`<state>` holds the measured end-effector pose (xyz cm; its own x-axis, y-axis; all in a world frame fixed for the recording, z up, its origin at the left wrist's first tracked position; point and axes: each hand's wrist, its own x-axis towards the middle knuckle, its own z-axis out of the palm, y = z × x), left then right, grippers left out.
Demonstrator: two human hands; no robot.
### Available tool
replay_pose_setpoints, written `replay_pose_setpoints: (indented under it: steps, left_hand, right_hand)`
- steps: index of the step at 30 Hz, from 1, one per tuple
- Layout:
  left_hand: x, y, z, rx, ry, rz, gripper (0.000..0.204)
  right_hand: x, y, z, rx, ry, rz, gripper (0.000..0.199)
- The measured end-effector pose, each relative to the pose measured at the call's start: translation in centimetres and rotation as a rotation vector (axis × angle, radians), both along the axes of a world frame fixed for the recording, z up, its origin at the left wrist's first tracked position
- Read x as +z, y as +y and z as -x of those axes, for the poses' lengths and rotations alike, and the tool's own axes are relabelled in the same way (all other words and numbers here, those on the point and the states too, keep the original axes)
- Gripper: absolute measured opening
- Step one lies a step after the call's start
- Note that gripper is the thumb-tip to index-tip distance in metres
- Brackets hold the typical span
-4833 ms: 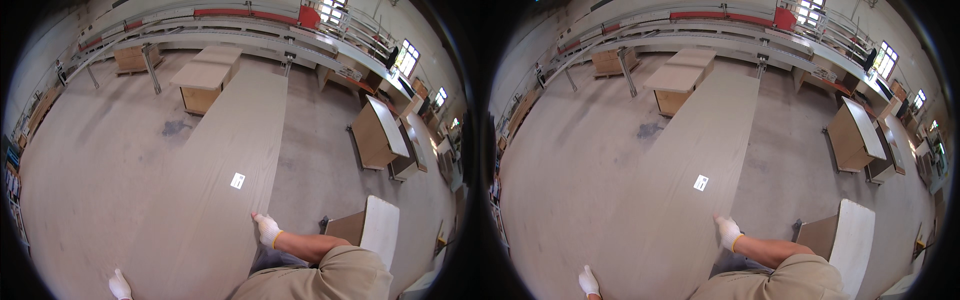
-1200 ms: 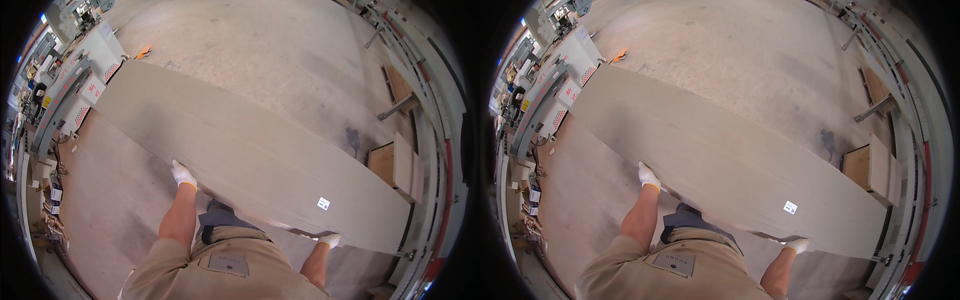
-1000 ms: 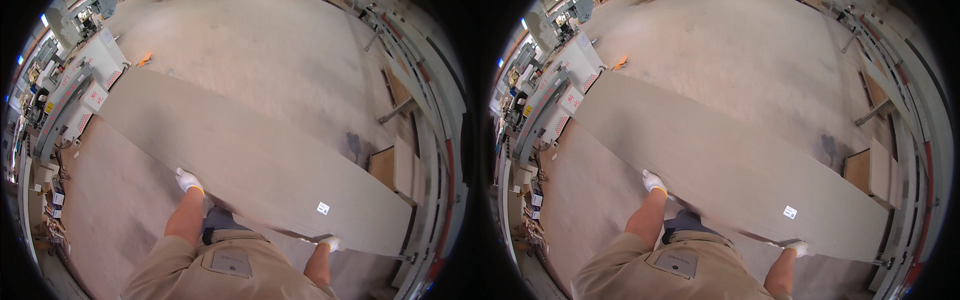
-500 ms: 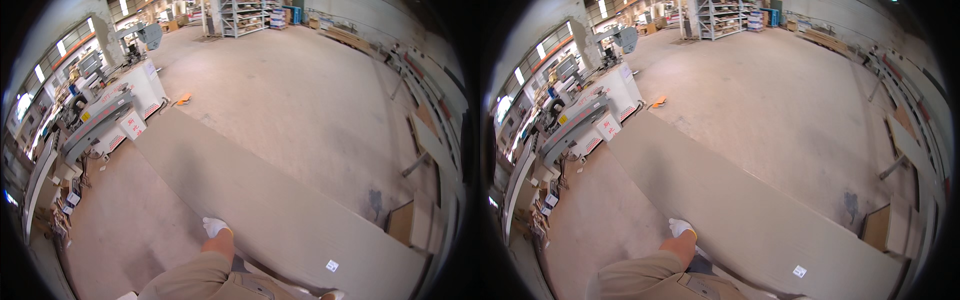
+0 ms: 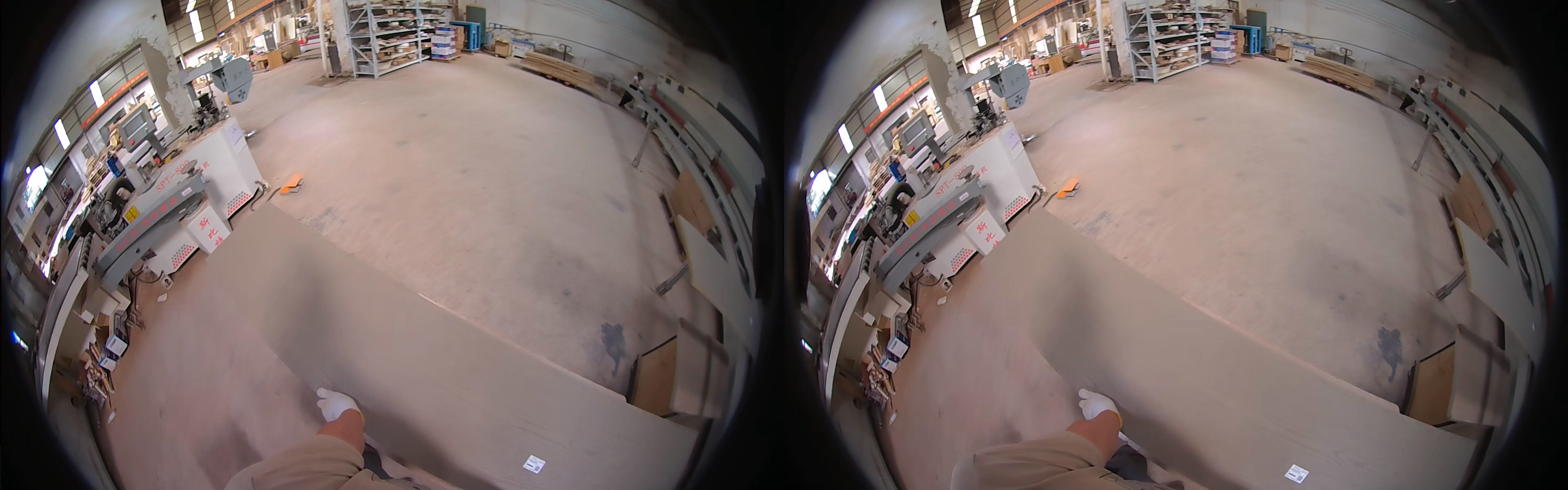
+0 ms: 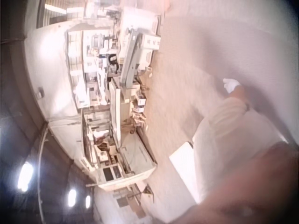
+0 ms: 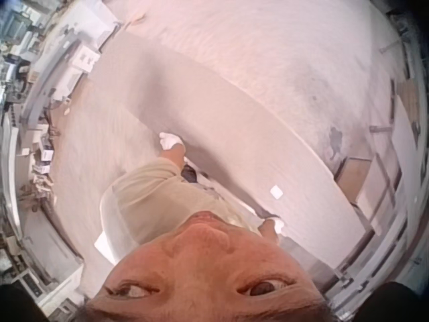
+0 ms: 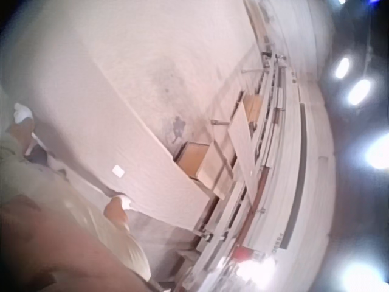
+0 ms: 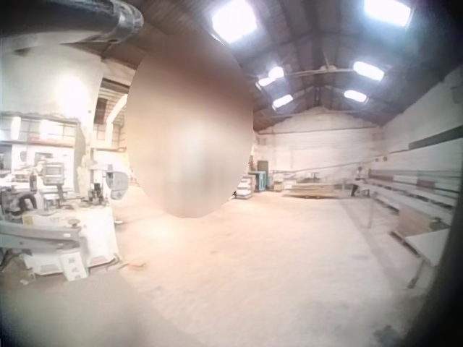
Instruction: The person picks up a large flat wood panel, rubs its surface with a small abrasive block, then repeatedly lifts, turns, and places the panel on a workbench. The person continues to handle the panel multiple times, moving it between positions in the workshop.
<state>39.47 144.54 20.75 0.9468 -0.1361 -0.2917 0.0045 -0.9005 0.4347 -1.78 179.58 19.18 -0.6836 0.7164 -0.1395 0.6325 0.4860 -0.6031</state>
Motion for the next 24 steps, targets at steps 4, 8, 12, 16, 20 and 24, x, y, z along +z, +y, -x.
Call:
replay_pose_setpoints:
  steps: [4, 8, 12, 16, 20, 24]
  left_hand:
    - [-0.6, -0.2, -0.1, -0.003, -0.015, 0.003, 0.069]
    - [-1.4, -0.1, -0.3, 0.014, -0.036, 0.011, 0.069]
    - [-2.6, 0.1, -1.2, 0.03, -0.058, 0.037, 0.069]
    - [-2.7, -0.2, -1.4, 0.042, -0.069, 0.052, 0.069]
    - [-2.7, -0.5, -1.8, 0.036, -0.092, 0.086, 0.069]
    - [-4.0, -2.0, -2.5, -0.154, -0.107, 0.047, 0.069]
  right_hand:
    - [-0.2, -0.6, -0.1, -0.013, -0.001, 0.003, 0.043]
    - [-0.6, -0.6, -0.5, -0.021, -0.007, -0.006, 0.042]
    - [-0.9, -1.0, -1.1, -0.03, -0.017, 0.0, 0.04]
    - [-1.3, -0.9, -1.8, -0.039, -0.013, 0.004, 0.038]
    - [-2.3, -0.3, -2.5, -0.054, -0.022, 0.033, 0.037]
    - [-5.0, 2.5, -1.9, -0.058, -0.023, 0.057, 0.035]
